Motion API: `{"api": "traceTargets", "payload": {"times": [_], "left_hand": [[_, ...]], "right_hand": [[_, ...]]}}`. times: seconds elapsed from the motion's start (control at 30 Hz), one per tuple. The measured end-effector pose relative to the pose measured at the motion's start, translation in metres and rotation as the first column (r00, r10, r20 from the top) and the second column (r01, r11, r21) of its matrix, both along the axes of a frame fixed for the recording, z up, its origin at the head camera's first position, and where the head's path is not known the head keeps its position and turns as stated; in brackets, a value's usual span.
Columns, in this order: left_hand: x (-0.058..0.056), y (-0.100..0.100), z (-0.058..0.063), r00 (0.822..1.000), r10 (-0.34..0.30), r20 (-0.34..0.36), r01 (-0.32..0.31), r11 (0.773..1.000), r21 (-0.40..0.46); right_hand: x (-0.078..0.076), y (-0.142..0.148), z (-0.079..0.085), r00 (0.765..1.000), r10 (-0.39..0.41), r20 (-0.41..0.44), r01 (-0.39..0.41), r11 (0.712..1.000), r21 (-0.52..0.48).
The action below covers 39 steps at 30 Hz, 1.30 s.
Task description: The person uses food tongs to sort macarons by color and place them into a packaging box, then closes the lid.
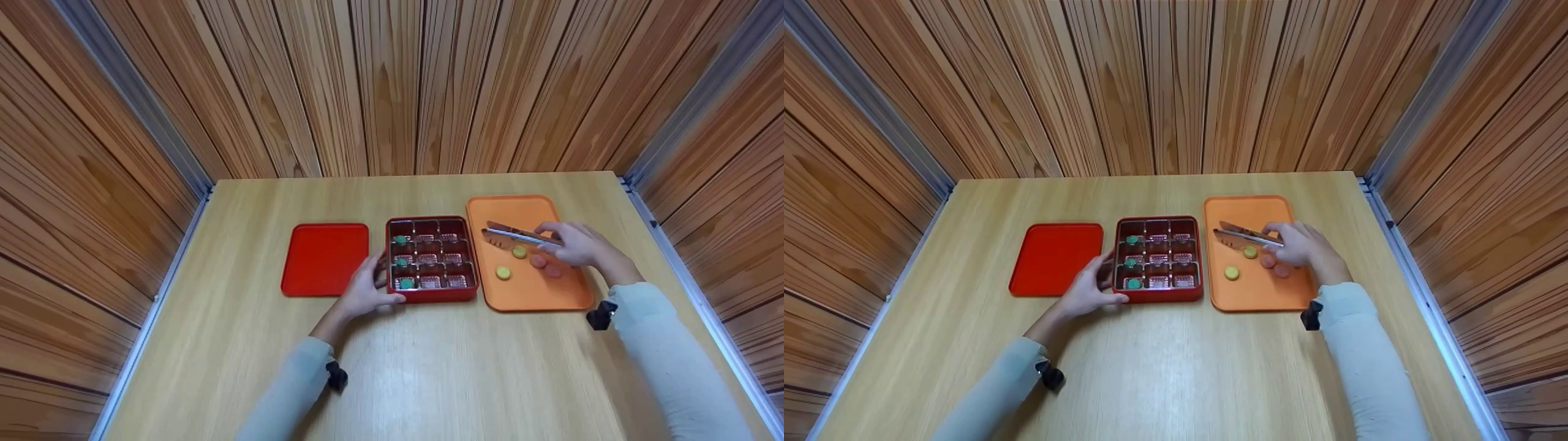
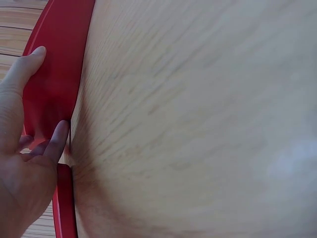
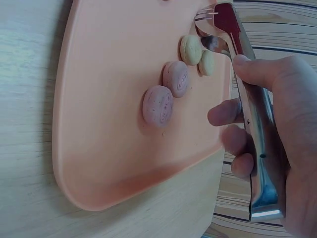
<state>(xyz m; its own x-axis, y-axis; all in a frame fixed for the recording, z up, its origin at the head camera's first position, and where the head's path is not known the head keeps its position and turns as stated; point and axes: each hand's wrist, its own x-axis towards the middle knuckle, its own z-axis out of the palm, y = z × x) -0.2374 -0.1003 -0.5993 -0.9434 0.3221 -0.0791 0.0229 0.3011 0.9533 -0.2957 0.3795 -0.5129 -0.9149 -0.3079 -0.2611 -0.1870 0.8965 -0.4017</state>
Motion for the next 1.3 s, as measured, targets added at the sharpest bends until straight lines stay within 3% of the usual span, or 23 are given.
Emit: {"api": "traceTargets", "payload": {"times": [0.43, 0.73, 1.07, 1.3], "left_hand": [[-0.001, 0.0, -0.002, 1.0, -0.01, -0.007, 0.01, 1.0, -0.004], [-0.001, -0.001, -0.002, 1.0, -0.008, -0.005, 0.008, 1.0, 0.013], [0.0, 0.0, -0.002, 1.0, -0.012, -0.025, 0.012, 1.0, -0.001], [0.0, 0.001, 0.0, 1.0, -0.005, -0.012, 0.005, 1.0, 0.01]], "right_hand": [[0.0, 0.002, 0.002, 1.0, -0.004, 0.021, 0.004, 1.0, -0.008], [-0.005, 0.0, 0.015, 0.996, -0.034, 0.078, 0.037, 0.999, -0.027], [-0.011, -0.002, 0.031, 1.0, 0.005, 0.021, -0.004, 1.0, -0.028], [-0.013, -0.01, 0.043, 1.0, -0.001, 0.027, 0.002, 0.999, -0.047]]}}
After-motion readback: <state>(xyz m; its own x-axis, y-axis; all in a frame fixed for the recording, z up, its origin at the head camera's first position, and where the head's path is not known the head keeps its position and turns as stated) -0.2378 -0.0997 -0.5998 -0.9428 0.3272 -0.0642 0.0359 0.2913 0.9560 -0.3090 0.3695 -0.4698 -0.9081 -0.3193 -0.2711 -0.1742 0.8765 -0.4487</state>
